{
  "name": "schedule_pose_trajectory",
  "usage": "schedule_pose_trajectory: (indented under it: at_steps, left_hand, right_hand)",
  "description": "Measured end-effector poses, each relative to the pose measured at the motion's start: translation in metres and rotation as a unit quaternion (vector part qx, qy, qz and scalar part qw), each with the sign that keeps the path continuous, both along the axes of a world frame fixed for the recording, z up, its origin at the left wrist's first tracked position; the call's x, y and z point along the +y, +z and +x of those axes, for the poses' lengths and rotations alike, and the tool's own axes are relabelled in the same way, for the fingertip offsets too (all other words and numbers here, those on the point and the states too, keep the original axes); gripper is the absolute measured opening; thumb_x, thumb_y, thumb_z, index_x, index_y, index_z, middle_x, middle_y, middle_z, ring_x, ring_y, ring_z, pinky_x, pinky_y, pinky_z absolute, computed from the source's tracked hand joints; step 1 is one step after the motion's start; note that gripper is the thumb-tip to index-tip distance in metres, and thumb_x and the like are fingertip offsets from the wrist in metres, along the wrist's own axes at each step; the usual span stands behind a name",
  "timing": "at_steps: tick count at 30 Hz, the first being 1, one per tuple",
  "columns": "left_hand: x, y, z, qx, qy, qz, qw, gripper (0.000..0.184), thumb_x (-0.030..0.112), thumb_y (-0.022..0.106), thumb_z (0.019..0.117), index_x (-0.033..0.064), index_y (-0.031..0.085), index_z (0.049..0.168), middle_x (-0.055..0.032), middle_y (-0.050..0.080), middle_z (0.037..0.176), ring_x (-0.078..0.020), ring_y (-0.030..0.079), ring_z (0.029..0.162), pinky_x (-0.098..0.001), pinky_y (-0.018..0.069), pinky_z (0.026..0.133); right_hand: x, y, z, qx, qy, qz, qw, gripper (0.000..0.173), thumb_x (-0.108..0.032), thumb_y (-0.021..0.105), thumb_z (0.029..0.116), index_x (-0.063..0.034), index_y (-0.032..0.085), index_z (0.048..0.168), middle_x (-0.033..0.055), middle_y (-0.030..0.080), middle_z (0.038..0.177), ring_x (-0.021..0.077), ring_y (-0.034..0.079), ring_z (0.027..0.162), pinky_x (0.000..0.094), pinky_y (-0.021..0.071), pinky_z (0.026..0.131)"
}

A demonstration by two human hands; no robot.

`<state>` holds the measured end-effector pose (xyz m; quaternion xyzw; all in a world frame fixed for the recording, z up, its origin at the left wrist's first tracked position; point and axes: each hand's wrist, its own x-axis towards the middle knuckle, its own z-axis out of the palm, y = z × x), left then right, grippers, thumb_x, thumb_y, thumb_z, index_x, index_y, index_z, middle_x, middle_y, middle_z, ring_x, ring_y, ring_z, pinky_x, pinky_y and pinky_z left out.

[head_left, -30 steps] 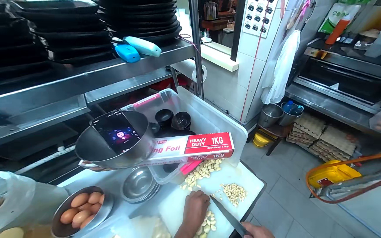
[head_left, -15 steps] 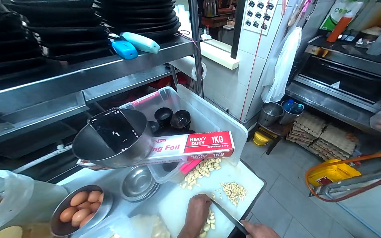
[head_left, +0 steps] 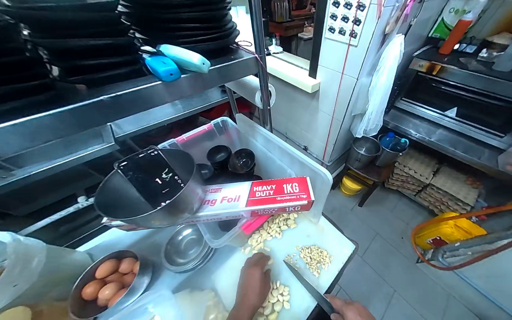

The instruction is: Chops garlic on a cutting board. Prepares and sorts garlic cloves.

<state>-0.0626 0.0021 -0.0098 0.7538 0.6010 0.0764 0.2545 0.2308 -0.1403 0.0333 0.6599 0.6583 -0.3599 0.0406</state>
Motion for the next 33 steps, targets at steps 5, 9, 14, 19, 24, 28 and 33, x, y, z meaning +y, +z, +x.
schedule_pose_trajectory:
  at_steps: [5, 9, 14, 19, 24, 28, 33]
  left_hand:
    - [-0.016, -0.018, 0.019, 0.035, -0.091, 0.029, 0.995, 0.03, 0.037, 0.054, 0.0989, 0.0208, 0.079, 0.104, 0.0021, 0.074, 0.115, -0.0209, 0.065, 0.114, -0.0473, 0.0534, 0.096]
    - [-0.015, -0.012, 0.018, 0.04, -0.048, 0.016, 0.998, 0.046, 0.057, 0.047, 0.1016, 0.0236, 0.079, 0.103, 0.0041, 0.076, 0.105, -0.0183, 0.069, 0.107, -0.047, 0.0546, 0.092]
    - [0.02, 0.0, 0.019, 0.111, 0.05, 0.02, 0.992, 0.036, 0.031, 0.053, 0.1025, 0.0263, 0.068, 0.135, -0.0058, 0.069, 0.122, -0.0246, 0.071, 0.104, -0.0456, 0.0617, 0.084]
    - [0.023, -0.002, 0.023, 0.107, 0.038, -0.044, 0.993, 0.026, 0.037, 0.057, 0.1012, 0.0219, 0.073, 0.116, -0.0049, 0.067, 0.122, -0.0236, 0.071, 0.102, -0.0465, 0.0627, 0.082]
    - [-0.003, -0.015, 0.033, 0.031, -0.014, -0.035, 0.999, 0.024, 0.032, 0.059, 0.098, 0.0172, 0.077, 0.105, -0.0027, 0.073, 0.107, -0.0183, 0.071, 0.1, -0.0418, 0.0611, 0.086]
    - [-0.008, -0.019, 0.04, 0.039, -0.017, -0.035, 0.998, 0.025, 0.033, 0.057, 0.0976, 0.0183, 0.076, 0.104, -0.003, 0.073, 0.101, -0.0195, 0.072, 0.098, -0.0435, 0.0612, 0.084]
    - [-0.009, 0.0, 0.044, 0.108, -0.041, -0.075, 0.99, 0.024, 0.034, 0.057, 0.0941, 0.0214, 0.073, 0.107, -0.0037, 0.07, 0.109, -0.023, 0.072, 0.099, -0.0477, 0.0618, 0.077]
  right_hand:
    - [0.012, -0.011, -0.001, 0.041, -0.025, -0.013, 0.999, 0.042, -0.034, 0.052, 0.1055, -0.0273, 0.057, 0.147, 0.0113, 0.076, 0.114, 0.033, 0.073, 0.104, 0.0613, 0.0566, 0.091]
    - [0.014, -0.009, 0.002, 0.03, -0.055, -0.013, 0.998, 0.043, -0.035, 0.053, 0.1047, -0.0289, 0.057, 0.147, 0.0114, 0.076, 0.111, 0.0333, 0.074, 0.102, 0.0617, 0.0569, 0.089]
    - [0.009, -0.01, 0.001, 0.049, -0.023, -0.012, 0.998, 0.039, -0.035, 0.052, 0.1053, -0.0297, 0.059, 0.144, 0.01, 0.076, 0.109, 0.0315, 0.074, 0.101, 0.0604, 0.0574, 0.088]
    - [0.01, -0.016, 0.0, 0.053, -0.061, -0.018, 0.997, 0.04, -0.038, 0.052, 0.1048, -0.03, 0.06, 0.143, 0.0086, 0.077, 0.109, 0.0298, 0.074, 0.1, 0.0599, 0.0573, 0.089]
    - [0.003, -0.003, -0.004, -0.009, -0.015, 0.015, 1.0, 0.042, -0.034, 0.047, 0.1068, -0.0291, 0.055, 0.148, 0.013, 0.074, 0.113, 0.0351, 0.073, 0.101, 0.0611, 0.0582, 0.085]
    - [0.003, 0.012, -0.013, -0.04, 0.018, 0.013, 0.999, 0.043, -0.032, 0.047, 0.107, -0.0292, 0.054, 0.149, 0.0155, 0.073, 0.112, 0.0372, 0.073, 0.099, 0.0605, 0.059, 0.081]
    - [0.012, -0.002, -0.014, -0.025, 0.024, 0.002, 0.999, 0.041, -0.033, 0.047, 0.1071, -0.0271, 0.055, 0.147, 0.0141, 0.074, 0.11, 0.0359, 0.073, 0.1, 0.0594, 0.0589, 0.084]
